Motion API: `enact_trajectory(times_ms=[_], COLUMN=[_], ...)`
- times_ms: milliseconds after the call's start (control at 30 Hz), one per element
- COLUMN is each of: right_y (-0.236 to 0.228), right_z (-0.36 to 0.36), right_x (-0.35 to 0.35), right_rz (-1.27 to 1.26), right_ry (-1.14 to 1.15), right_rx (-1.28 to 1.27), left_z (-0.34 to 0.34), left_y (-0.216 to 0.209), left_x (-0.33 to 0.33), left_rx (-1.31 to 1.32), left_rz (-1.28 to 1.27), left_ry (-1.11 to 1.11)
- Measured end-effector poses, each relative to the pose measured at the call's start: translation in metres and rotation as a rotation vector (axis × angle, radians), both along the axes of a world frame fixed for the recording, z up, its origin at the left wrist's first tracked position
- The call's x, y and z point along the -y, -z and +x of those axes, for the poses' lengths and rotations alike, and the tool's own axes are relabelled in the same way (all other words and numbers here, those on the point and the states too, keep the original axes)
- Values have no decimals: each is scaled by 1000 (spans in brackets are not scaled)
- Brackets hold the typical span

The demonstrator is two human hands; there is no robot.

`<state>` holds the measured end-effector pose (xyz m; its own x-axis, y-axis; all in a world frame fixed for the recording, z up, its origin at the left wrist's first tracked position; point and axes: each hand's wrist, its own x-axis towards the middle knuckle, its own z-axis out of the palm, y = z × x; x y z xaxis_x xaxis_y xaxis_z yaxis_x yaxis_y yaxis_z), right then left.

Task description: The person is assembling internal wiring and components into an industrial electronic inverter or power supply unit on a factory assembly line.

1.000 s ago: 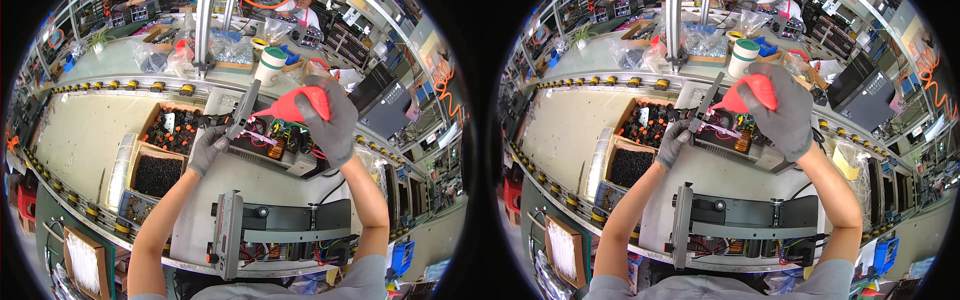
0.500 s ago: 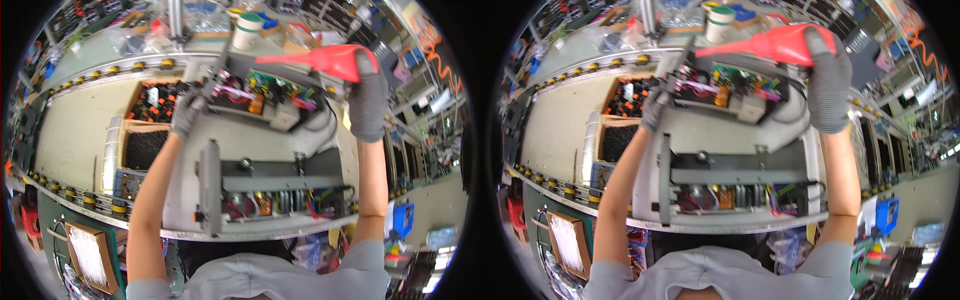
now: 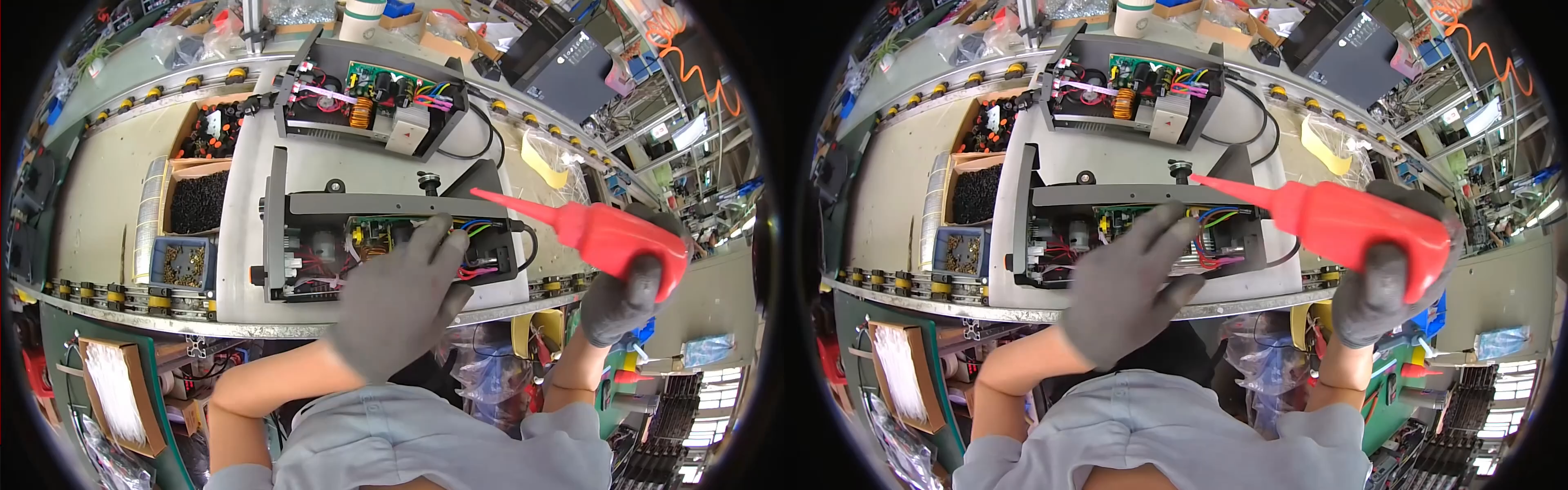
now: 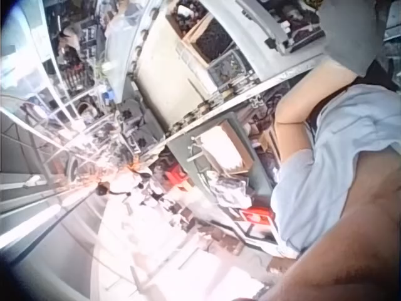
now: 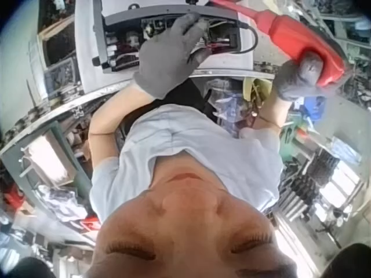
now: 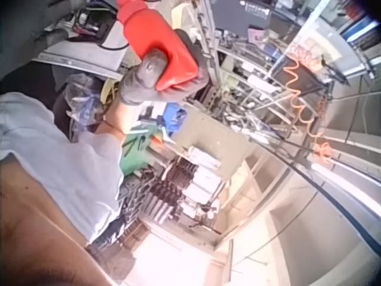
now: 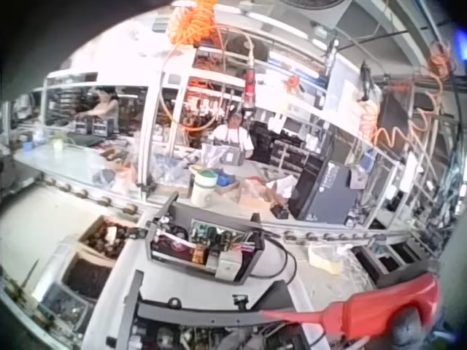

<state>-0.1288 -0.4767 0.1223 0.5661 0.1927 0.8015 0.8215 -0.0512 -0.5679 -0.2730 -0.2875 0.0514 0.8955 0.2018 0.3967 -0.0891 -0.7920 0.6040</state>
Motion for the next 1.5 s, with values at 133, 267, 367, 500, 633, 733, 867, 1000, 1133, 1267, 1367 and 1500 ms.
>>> enact_trajectory(times_ms=[133, 267, 367, 500, 633, 733, 867, 1000, 1133, 1267, 1367, 1500], right_y=[0, 2, 5, 12, 15, 17, 19, 17, 18, 15, 4, -7], right_z=[-13, -19, -21, -18, -13, -11, -9, -8, -9, -14, -22, -42], right_x=[-12, -12, -11, -13, -17, -20, -23, -23, -24, -29, -36, -58], right_rz=[4, -89, -166, -299, -370, -431, -403, -412, -464, -481, -447, -368], right_ry=[-10, 31, 21, 57, 83, 135, 126, 159, 181, 158, 77, -78], right_rx=[42, 101, 81, 38, 4, 48, -24, -6, 48, 54, 53, 99], left_z=[26, 31, 37, 41, 40, 42, 43, 42, 41, 29, 9, -26], left_y=[36, 60, 73, 82, 81, 81, 85, 87, 84, 81, 83, 95], left_x=[25, 42, 51, 53, 53, 52, 51, 50, 49, 43, 34, 14], left_rx=[-113, -59, 100, 150, 182, 198, 229, 199, 190, 187, 252, 360], left_rz=[118, 287, 329, 315, 318, 317, 310, 269, 214, 44, -69, -87], left_ry=[57, -90, -163, -178, -205, -196, -188, -176, -167, -59, 28, 67])
